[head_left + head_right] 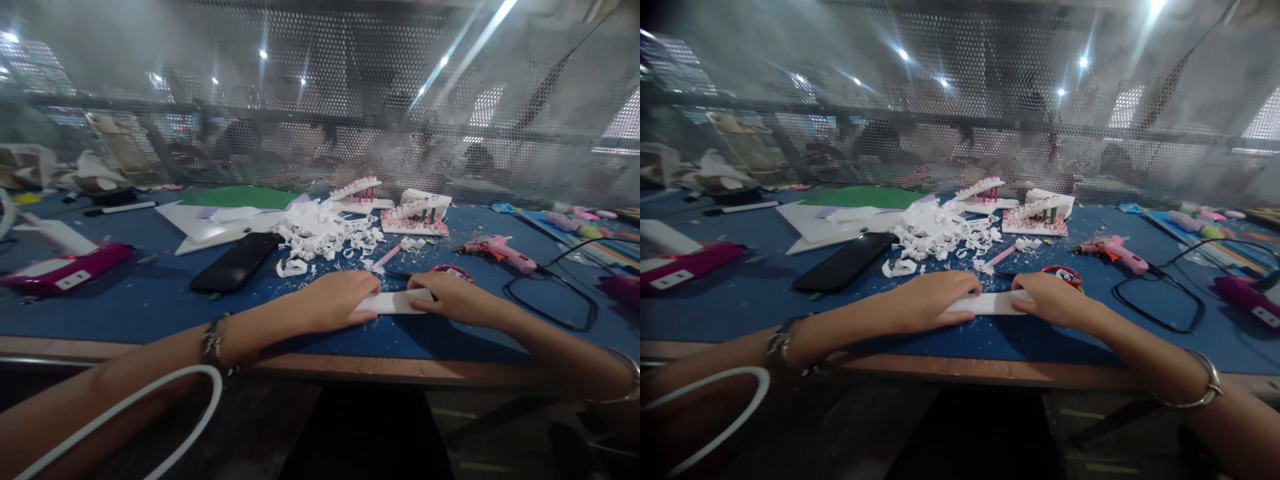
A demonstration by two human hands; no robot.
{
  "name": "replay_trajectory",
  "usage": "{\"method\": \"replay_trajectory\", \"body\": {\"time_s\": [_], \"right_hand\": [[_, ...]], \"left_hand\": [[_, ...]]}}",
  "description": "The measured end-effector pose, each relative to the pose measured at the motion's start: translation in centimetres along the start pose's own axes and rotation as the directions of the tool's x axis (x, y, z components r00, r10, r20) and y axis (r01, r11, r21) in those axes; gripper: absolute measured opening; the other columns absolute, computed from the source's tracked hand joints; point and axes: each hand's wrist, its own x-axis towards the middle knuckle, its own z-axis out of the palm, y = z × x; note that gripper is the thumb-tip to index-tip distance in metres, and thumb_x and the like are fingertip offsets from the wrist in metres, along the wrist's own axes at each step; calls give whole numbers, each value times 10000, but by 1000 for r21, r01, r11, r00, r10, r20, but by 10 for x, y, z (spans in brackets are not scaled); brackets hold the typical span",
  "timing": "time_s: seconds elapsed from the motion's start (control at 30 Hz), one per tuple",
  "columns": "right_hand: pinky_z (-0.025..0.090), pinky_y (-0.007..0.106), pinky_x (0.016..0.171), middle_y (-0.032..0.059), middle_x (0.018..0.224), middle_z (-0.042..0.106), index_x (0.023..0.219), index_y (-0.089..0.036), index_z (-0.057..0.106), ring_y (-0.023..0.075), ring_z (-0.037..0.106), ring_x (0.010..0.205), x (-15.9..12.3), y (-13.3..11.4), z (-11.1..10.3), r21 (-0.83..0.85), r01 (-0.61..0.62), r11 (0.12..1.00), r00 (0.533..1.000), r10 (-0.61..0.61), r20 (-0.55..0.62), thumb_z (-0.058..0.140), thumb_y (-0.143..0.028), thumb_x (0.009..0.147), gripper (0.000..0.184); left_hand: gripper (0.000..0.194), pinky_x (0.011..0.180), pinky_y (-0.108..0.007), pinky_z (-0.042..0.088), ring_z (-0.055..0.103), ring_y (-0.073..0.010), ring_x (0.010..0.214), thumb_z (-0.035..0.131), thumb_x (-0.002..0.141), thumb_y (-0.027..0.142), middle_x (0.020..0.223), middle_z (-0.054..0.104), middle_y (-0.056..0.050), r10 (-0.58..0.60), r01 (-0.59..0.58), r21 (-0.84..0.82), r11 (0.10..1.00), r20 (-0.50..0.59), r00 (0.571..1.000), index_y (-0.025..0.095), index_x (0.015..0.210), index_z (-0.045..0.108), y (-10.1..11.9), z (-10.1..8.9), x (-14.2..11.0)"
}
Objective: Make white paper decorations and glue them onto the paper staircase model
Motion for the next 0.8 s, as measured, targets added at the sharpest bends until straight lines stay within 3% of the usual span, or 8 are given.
{"method": "replay_trajectory", "body": {"time_s": [0.13, 0.23, 0.33, 0.4, 0.53, 0.7, 0.8], "right_hand": [[344, 254, 655, 44, 835, 636, 828, -171, 578, 168, 552, 766, 4, -3, -9, 8, 68, 998, 998, -68, -20, 465, -285, 826, 161], [341, 245, 671, 47, 846, 621, 837, -160, 568, 154, 536, 771, 6, -6, -18, 3, 81, 997, 988, -80, -129, 464, -256, 833, 141], [320, 228, 604, 22, 767, 607, 846, -165, 565, 125, 518, 675, 8, -8, -29, 8, 72, 997, 969, -68, -238, 475, -278, 835, 145], [306, 218, 568, 3, 702, 590, 838, -170, 573, 109, 500, 622, 9, -10, -36, 12, 83, 996, 946, -75, -316, 494, -309, 829, 160], [301, 204, 534, -22, 620, 562, 819, -163, 591, 82, 471, 559, 12, -12, -46, 7, 137, 991, 894, -121, -432, 545, -303, 802, 148], [303, 208, 503, -20, 614, 564, 802, -157, 590, 76, 461, 532, 20, -2, -45, 37, 171, 985, 801, -117, -587, 579, -356, 782, 200], [322, 213, 482, -26, 537, 550, 735, -159, 562, 82, 481, 488, 23, 4, -43, 114, 158, 981, 801, -60, -596, 541, -377, 808, 231]], "left_hand": [[570, 798, -320, 423, 539, -245, 984, 499, 788, 497, 1182, 521, -136, -7, 6, -86, 996, -15, 1000, 128, 1219, 443, -2, 5, 17], [513, 820, -317, 390, 514, -241, 978, 435, 799, 559, 1065, 562, -129, 20, -34, -137, 990, -103, 995, 125, 1026, 588, -7, 3, 30], [502, 625, -263, 367, 521, -171, 709, 392, 814, 555, 799, 579, -88, -23, -6, -284, 959, -99, 995, 110, 841, 623, -11, -3, 41], [486, 515, -238, 301, 455, -120, 549, 422, 797, 556, 659, 542, -43, -76, 61, -441, 895, -18, 997, 110, 802, 618, -14, -8, 45], [416, 492, -213, 297, 446, -98, 542, 544, 752, 483, 690, 549, -31, -100, 89, -682, 726, 23, 995, 121, 942, 620, -21, -17, 48], [467, 419, -207, 289, 388, -85, 458, 490, 800, 496, 574, 439, -2, -1, 154, -794, 589, 190, 982, 121, 1034, 640, -20, -23, 43], [435, 442, -198, 314, 417, -82, 484, 472, 825, 469, 619, 487, -18, 11, 137, -841, 524, 167, 986, 130, 1038, 641, -17, -18, 44]]}}
